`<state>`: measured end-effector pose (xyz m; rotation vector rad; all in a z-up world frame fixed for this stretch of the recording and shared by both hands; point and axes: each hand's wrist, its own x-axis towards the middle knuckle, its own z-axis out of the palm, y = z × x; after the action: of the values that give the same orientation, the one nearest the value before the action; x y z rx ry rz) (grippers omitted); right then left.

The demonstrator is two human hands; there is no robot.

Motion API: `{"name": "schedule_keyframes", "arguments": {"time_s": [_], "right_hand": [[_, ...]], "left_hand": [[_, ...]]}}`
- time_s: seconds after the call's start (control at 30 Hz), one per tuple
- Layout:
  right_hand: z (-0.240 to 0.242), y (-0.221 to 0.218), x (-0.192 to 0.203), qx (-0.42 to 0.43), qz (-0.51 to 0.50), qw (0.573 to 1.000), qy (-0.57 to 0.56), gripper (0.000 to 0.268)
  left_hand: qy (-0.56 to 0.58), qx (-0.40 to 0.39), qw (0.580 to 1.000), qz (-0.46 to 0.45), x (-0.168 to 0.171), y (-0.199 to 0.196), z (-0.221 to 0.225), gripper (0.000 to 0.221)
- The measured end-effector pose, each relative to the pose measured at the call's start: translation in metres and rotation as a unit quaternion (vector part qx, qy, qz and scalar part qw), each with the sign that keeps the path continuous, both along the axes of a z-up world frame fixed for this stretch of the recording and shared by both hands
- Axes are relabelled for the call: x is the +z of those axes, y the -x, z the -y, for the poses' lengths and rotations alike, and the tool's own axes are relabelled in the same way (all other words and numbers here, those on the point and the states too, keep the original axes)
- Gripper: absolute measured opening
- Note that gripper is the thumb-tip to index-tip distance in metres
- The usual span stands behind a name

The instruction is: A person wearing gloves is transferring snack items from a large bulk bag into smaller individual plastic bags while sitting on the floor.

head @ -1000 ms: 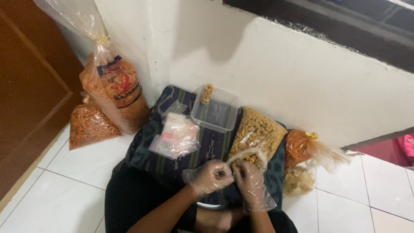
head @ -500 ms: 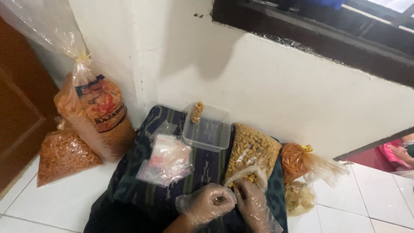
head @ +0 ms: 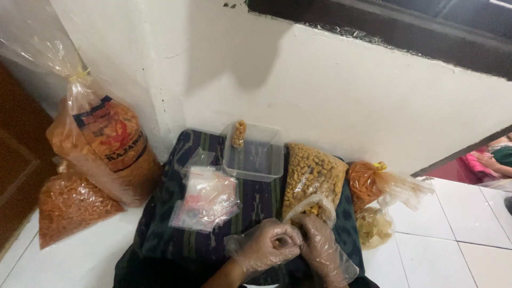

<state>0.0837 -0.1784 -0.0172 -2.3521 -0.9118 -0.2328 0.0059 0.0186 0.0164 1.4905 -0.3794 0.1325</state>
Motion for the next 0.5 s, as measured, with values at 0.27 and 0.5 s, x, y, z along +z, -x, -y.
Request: {"name": "schedule_keyframes", "arguments": {"time_s": [0.27,0.5], "right_hand": [[-0.009,0.006,0.011,0.017,0.037,0.999,-0.001,0.023],[-0.009,0.004,0.012,0.031,0.014,0.999,0.004,0.023]], "left_hand": [[-0.027,-0.043,0.999,0.009,0.003,0.001,-0.006,0.012],[0.036,-0.055,0.998,0.013,0.005,0.002,-0.007,0.022]]}}
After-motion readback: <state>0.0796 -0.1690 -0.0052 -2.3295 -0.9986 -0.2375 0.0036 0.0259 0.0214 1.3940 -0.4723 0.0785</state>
